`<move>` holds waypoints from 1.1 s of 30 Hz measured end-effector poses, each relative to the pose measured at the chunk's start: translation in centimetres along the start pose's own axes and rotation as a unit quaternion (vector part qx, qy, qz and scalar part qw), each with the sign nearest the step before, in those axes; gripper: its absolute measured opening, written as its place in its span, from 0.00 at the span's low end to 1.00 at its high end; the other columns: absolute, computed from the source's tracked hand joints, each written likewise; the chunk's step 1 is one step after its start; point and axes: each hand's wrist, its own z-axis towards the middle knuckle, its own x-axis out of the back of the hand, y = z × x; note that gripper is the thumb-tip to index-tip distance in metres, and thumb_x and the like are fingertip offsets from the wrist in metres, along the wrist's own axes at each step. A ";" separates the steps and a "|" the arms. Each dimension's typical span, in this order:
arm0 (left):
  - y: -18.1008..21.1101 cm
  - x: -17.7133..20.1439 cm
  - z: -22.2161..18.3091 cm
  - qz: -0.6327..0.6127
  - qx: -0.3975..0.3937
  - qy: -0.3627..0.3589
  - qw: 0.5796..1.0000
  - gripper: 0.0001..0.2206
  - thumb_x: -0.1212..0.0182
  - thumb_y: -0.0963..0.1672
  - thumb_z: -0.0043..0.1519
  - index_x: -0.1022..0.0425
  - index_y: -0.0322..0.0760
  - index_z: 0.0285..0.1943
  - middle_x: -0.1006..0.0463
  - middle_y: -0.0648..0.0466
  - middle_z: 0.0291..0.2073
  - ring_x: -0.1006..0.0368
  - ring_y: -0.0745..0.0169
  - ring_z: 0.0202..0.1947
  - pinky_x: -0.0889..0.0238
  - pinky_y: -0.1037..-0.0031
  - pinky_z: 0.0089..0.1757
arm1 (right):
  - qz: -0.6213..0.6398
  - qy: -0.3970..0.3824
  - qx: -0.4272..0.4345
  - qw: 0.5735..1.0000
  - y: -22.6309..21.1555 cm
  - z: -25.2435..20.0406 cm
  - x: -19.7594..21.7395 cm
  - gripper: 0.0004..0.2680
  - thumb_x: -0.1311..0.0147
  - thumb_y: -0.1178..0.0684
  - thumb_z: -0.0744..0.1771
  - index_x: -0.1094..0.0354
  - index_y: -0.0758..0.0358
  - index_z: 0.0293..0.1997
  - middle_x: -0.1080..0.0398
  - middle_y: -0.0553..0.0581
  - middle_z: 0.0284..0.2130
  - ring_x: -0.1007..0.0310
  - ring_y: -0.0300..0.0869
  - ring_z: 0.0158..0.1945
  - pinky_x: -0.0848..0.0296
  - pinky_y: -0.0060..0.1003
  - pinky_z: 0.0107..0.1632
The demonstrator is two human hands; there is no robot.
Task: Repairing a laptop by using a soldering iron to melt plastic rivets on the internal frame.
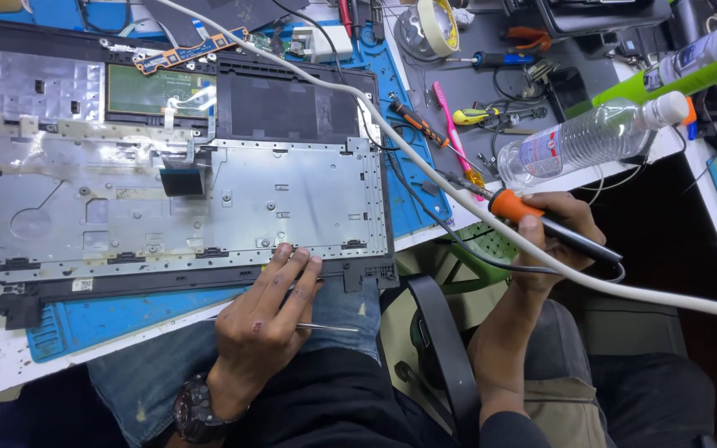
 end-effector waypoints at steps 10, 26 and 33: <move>0.0 -0.1 0.0 0.002 -0.001 0.003 1.000 0.08 0.37 0.41 0.66 0.15 0.39 0.51 0.16 0.51 0.50 0.19 0.54 0.52 0.26 0.77 0.36 | 0.009 -0.045 -0.008 0.999 0.4 0.1 -1.7 0.12 0.50 0.51 0.69 0.30 0.75 0.43 0.28 0.66 0.34 0.28 0.50 0.31 0.29 0.37 0.37; 0.0 -0.1 0.0 0.006 0.000 0.010 1.000 0.08 0.36 0.40 0.65 0.15 0.40 0.50 0.15 0.51 0.49 0.18 0.55 0.52 0.26 0.77 0.37 | 0.015 -0.128 -0.012 0.992 -0.1 0.3 -3.5 0.12 0.49 0.48 0.71 0.30 0.72 0.46 0.28 0.66 0.37 0.26 0.48 0.33 0.29 0.38 0.42; 0.1 -0.2 0.0 0.001 -0.002 0.006 1.000 0.08 0.37 0.40 0.66 0.15 0.39 0.51 0.15 0.50 0.49 0.18 0.54 0.52 0.26 0.76 0.35 | -0.008 -0.137 0.004 0.991 -0.7 0.6 -3.1 0.11 0.51 0.51 0.68 0.29 0.72 0.43 0.29 0.64 0.35 0.30 0.52 0.39 0.33 0.44 0.47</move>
